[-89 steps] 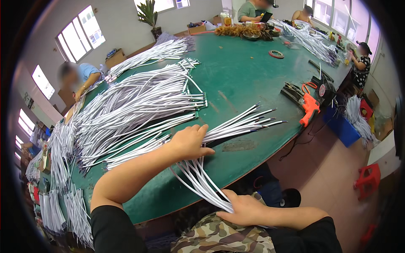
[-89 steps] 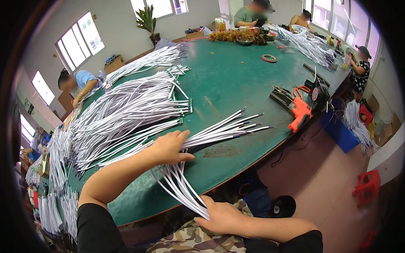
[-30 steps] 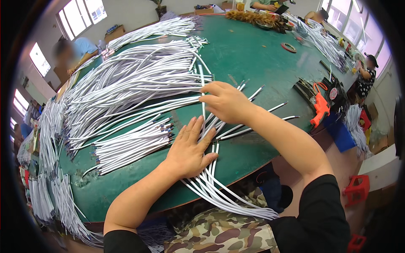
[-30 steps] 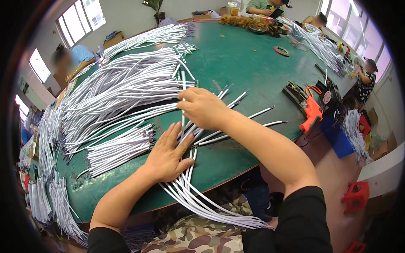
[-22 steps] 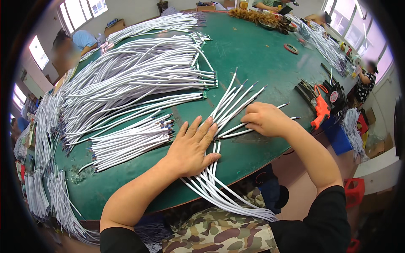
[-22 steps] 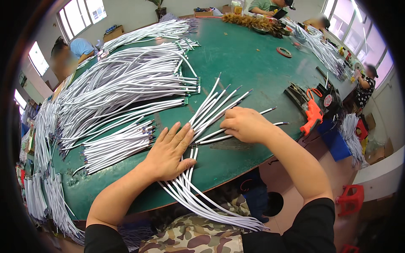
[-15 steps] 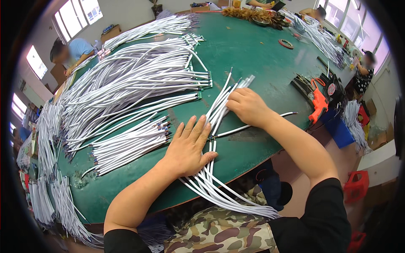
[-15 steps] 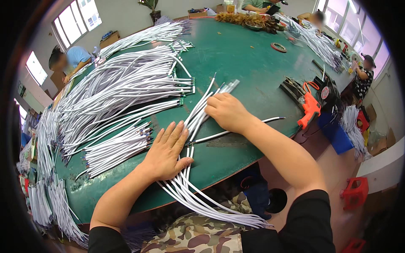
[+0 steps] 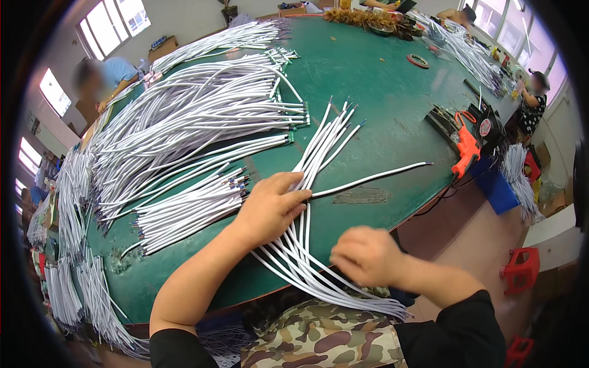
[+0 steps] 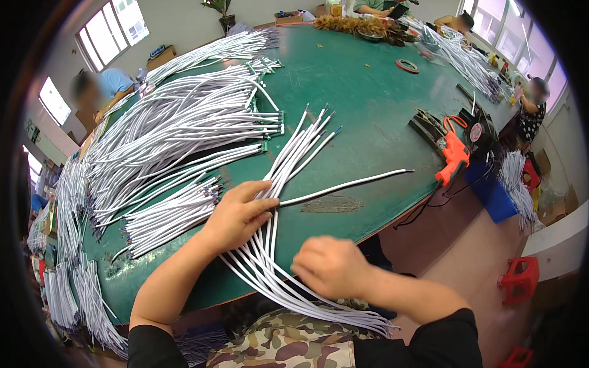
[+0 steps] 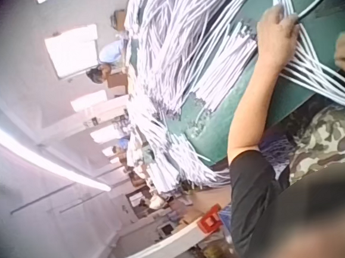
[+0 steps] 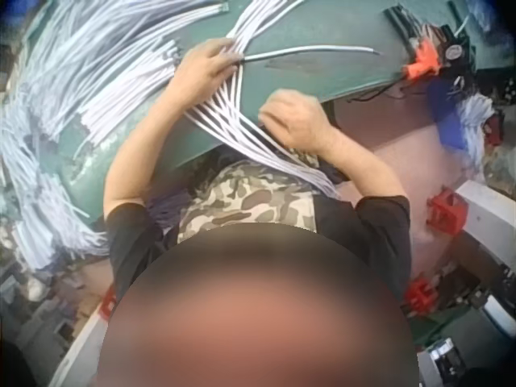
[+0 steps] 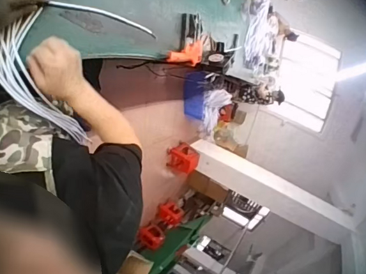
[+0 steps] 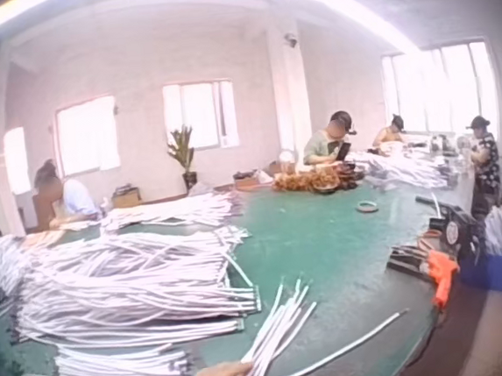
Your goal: The person solders white cables to small circuit boards with a soldering iron.
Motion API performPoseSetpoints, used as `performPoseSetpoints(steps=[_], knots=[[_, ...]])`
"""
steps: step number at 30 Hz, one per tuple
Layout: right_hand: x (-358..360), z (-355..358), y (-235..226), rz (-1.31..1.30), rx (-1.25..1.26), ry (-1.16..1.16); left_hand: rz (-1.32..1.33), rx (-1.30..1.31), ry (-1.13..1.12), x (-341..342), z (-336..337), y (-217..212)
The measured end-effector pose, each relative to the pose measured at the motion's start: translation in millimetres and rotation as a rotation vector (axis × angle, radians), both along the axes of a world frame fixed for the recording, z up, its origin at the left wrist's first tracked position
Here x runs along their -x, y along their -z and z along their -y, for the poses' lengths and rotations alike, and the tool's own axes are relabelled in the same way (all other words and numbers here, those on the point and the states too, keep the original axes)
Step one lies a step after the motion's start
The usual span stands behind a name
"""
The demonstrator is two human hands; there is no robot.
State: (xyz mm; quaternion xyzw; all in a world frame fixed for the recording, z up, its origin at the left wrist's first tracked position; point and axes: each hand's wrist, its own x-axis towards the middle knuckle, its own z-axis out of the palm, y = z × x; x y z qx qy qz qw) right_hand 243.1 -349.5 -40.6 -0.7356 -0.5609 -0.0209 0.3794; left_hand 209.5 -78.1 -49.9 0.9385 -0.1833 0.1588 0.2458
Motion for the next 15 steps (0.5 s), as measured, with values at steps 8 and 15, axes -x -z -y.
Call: performPoseSetpoints(steps=[8,15], knots=[[58,22,8,-0.805,0.441,0.066,-0.123,0.125,0.068,-17,-16,-2],[56,34,23,-0.822,0.525,-0.117,-0.065,0.101,0.059,-11,-8,3]])
